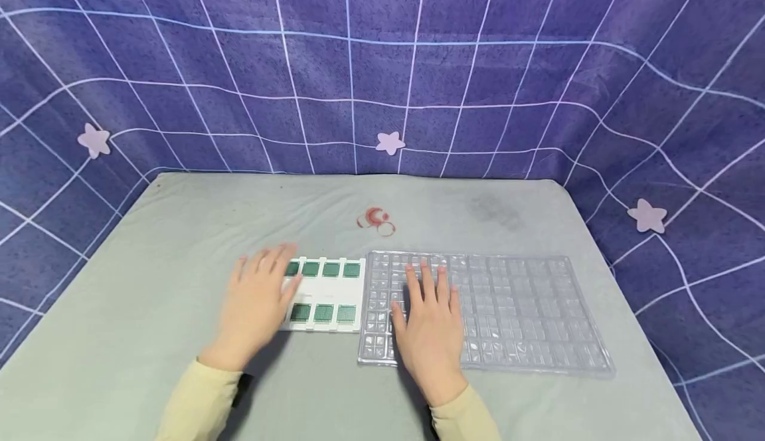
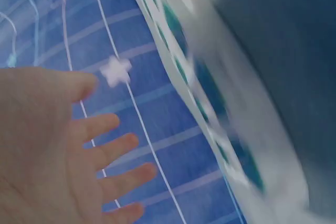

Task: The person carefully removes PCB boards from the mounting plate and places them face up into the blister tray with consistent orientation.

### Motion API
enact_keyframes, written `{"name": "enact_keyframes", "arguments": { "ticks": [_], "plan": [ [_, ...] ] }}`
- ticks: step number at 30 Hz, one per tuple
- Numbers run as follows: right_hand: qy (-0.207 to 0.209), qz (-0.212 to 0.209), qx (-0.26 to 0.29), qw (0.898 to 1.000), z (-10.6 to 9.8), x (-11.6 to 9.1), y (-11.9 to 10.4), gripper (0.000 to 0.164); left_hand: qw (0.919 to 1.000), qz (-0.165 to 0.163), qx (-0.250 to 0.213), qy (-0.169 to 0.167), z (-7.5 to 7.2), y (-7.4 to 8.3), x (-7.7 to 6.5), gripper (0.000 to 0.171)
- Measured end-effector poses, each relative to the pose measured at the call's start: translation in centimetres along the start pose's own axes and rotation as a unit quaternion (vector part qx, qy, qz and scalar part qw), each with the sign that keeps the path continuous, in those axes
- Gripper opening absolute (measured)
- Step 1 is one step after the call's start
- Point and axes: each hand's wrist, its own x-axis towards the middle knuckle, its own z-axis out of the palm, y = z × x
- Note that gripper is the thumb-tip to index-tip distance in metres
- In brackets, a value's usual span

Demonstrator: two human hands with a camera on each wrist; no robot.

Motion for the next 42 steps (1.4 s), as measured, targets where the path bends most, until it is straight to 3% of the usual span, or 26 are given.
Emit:
{"name": "enact_keyframes", "arguments": {
  "ticks": [5, 8, 12, 18, 24, 27, 32, 42],
  "plan": [
    [0.002, -0.004, -0.007, 1.000, -0.2, 0.2, 0.2, 0.065, 0.9993, -0.037, -0.008, 0.002, -0.2, -4.0, 0.7, 0.042],
    [-0.004, 0.000, -0.005, 1.000, -0.2, 0.2, 0.2, 0.065, 0.9978, -0.057, -0.015, -0.029, -0.1, -5.8, 0.9, 0.042],
    [-0.007, 0.006, 0.006, 1.000, -0.1, 0.1, 0.2, 0.065, 0.9946, -0.065, -0.024, -0.077, 0.3, -7.1, 1.0, 0.044],
    [-0.012, 0.012, 0.022, 1.000, -0.2, 0.0, 0.3, 0.062, 0.9911, -0.053, -0.035, -0.117, 0.9, -7.4, 0.6, 0.044],
    [0.024, -0.009, 0.047, 0.999, -0.5, 0.5, 0.4, 0.054, 0.9917, -0.030, -0.036, -0.119, 1.3, -7.4, 0.6, 0.044],
    [0.048, -0.039, 0.059, 0.996, -0.9, 1.1, 0.3, 0.041, 0.9909, -0.027, -0.042, -0.125, 1.5, -7.4, 1.0, 0.044],
    [0.041, -0.107, 0.061, 0.992, -1.9, 2.5, 0.5, 0.020, 0.9896, -0.028, -0.055, -0.130, 1.6, -7.5, 1.2, 0.044],
    [0.005, -0.218, 0.029, 0.976, -1.7, 7.5, -1.1, 0.018, 0.9870, -0.033, -0.071, -0.140, 1.5, -7.8, 1.2, 0.045]
  ]
}}
